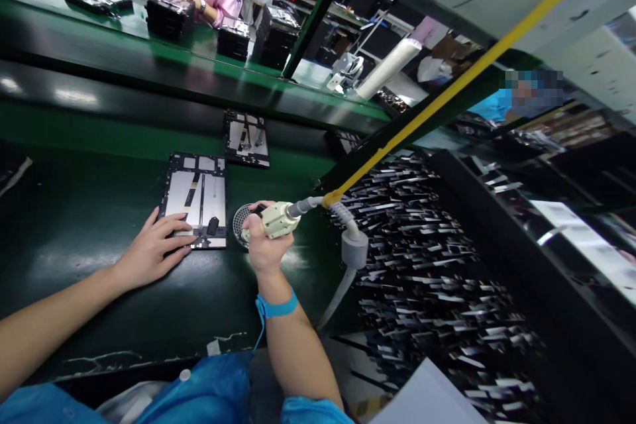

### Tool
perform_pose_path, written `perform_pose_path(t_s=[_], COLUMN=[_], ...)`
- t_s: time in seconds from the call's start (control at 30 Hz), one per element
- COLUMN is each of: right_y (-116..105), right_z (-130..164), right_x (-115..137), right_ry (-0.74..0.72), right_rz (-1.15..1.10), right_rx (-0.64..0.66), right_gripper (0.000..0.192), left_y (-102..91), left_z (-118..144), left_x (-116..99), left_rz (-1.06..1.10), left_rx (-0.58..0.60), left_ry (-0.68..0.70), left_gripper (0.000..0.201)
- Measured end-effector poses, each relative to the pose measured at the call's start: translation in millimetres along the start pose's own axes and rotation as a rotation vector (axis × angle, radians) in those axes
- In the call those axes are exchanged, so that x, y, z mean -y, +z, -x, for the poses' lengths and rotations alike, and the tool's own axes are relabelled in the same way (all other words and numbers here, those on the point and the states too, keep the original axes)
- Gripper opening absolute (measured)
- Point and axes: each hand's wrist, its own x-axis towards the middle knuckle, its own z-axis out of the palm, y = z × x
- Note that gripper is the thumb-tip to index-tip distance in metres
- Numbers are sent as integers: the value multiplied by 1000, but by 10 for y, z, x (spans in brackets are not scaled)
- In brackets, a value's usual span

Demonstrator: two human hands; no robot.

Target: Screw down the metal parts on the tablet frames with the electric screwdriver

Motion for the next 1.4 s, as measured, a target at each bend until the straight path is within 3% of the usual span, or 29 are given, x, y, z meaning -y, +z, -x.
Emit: perform_pose_path(t_s=[1.4], right_y=[-4], right_z=[9], right_x=[-19], right_ry=[30], right_rz=[3], right_rx=[26], right_gripper=[22], left_y=[11], left_z=[6], left_x=[9], left_rz=[-13], left_rx=[19], left_ry=[0], left_gripper=[24])
